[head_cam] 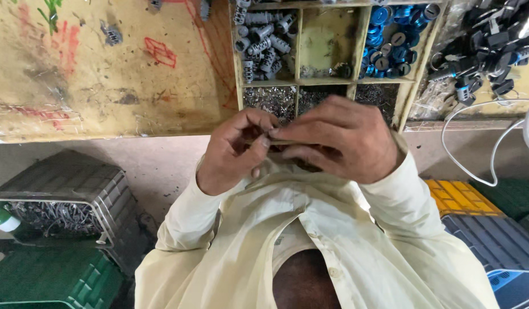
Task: The person assembles small lock components by hand, inserting pins and attaching blue plastic caps to metal cylinders. The person repeatedly picks parts from a compartmentalized tray and assembles them one at a time.
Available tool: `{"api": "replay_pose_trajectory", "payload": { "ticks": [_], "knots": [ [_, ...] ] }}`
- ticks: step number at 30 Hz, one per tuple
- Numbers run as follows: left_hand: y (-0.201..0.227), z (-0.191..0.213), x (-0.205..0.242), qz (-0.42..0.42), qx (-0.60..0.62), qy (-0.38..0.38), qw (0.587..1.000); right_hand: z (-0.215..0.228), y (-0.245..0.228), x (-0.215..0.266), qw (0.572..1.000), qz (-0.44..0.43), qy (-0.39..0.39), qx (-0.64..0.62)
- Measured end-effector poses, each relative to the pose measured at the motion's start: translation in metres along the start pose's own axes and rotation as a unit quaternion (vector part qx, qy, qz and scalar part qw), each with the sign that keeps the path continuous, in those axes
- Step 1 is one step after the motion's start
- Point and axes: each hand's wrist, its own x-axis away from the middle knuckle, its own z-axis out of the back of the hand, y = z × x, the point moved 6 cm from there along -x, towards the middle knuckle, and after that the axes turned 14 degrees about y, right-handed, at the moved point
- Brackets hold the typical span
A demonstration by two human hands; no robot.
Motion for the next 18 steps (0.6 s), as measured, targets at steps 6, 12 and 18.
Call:
{"api": "replay_pose_trajectory", "payload": {
  "ticks": [6, 12, 18],
  "knots": [
    [-0.001, 0.019, 0.007, -0.087, 0.027, 0.092, 0.992, -0.020, 0.014, -0.047, 0.946, 0.118, 0.026, 0.300],
    [0.004, 0.018, 0.008, -0.135, 0.025, 0.120, 0.983, -0.013, 0.009, -0.050, 0.951, 0.153, 0.022, 0.267],
    [0.002, -0.018, 0.001, -0.075, 0.090, -0.017, 0.993, 0.005, 0.012, 0.014, 0.991, -0.107, 0.081, -0.011]
  ]
}}
